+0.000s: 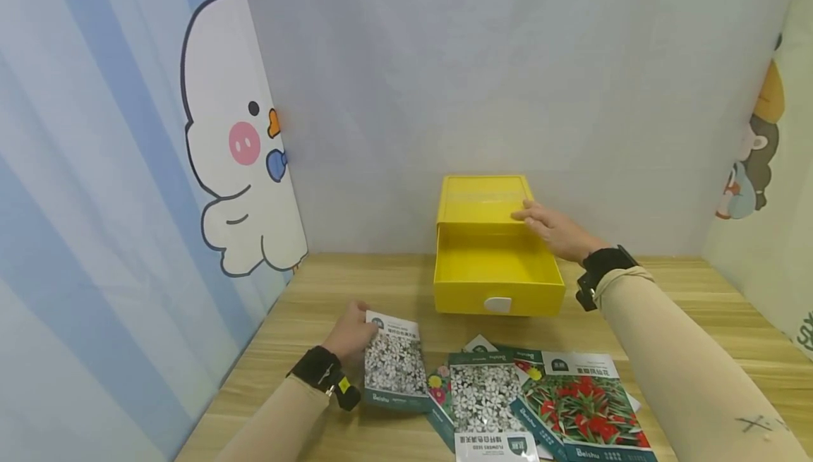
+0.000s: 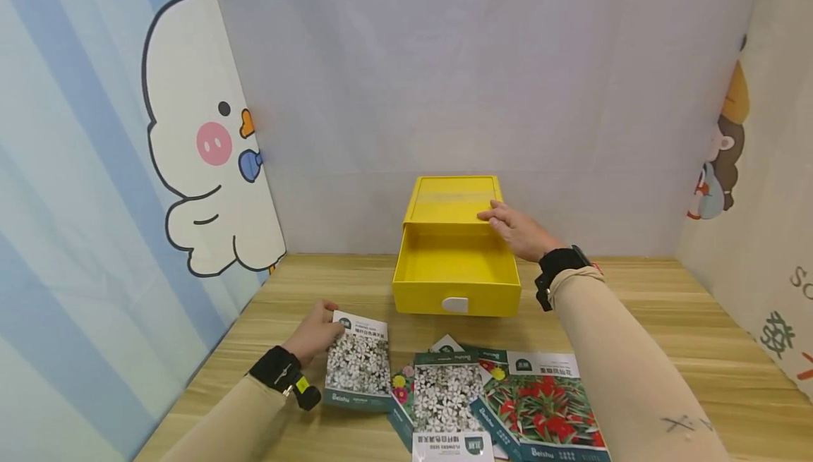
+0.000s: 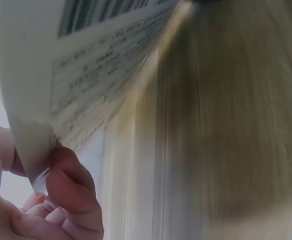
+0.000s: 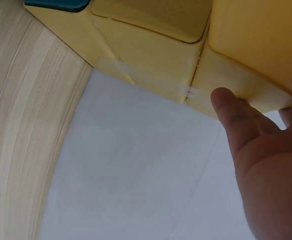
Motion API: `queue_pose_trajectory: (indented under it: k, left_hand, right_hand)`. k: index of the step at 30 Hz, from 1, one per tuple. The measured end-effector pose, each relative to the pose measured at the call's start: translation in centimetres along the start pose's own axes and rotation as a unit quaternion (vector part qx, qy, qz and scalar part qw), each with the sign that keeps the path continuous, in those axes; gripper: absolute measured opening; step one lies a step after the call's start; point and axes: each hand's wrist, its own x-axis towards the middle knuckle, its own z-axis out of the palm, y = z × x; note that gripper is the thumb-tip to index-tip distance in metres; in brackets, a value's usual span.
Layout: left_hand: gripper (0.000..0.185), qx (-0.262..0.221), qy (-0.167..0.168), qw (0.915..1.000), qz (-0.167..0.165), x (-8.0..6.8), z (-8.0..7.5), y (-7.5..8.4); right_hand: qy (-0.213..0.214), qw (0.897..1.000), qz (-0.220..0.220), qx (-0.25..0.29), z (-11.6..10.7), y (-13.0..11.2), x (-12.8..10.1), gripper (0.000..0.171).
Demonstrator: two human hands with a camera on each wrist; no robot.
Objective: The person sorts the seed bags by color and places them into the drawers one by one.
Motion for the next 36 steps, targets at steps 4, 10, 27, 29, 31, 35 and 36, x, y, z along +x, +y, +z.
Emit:
queue_pose_trajectory:
  k: [4,10,27,29,31,35,36]
  left_hand:
    - [0.055,-0.035,0.006,0.9994,-0.001,0.1,0.0,0.0]
    - [0.057,-0.091,0.006,0.9958,0.001,0.1,-0.1,0.7]
    - [0.047,-0.157,-0.002,0.9872,0.027,-1.0,-0.9,5.6]
    - [0.046,-0.151,0.006,0.9882,0.029,-1.1,-1.2,6.1]
    - [0.047,-0.144,0.015,0.9890,0.033,-1.2,-1.6,6.6]
    - [0.048,-0.138,0.020,0.9894,0.038,-1.9,-2.9,8.3]
    - [0.048,-0.137,0.020,0.9895,0.041,-1.9,-3.2,8.5]
  right_hand:
    - [0.001,1.000,-0.003,-0.002,0.0,0.1,0.0,0.042]
    - [-0.002,1.000,-0.004,-0.004,0.0,0.0,0.0,0.043]
    - [0.005,1.000,0.002,-0.001,-0.1,-0.1,-0.2,0.042]
    - [0.005,1.000,0.004,0.001,0.0,0.0,-0.1,0.042]
    - [0.006,1.000,0.004,0.000,0.0,0.0,-0.1,0.042]
    - [0.009,1.000,0.001,0.000,0.1,0.1,0.1,0.042]
    - [0.010,1.000,-0.001,0.000,0.1,0.1,0.1,0.042]
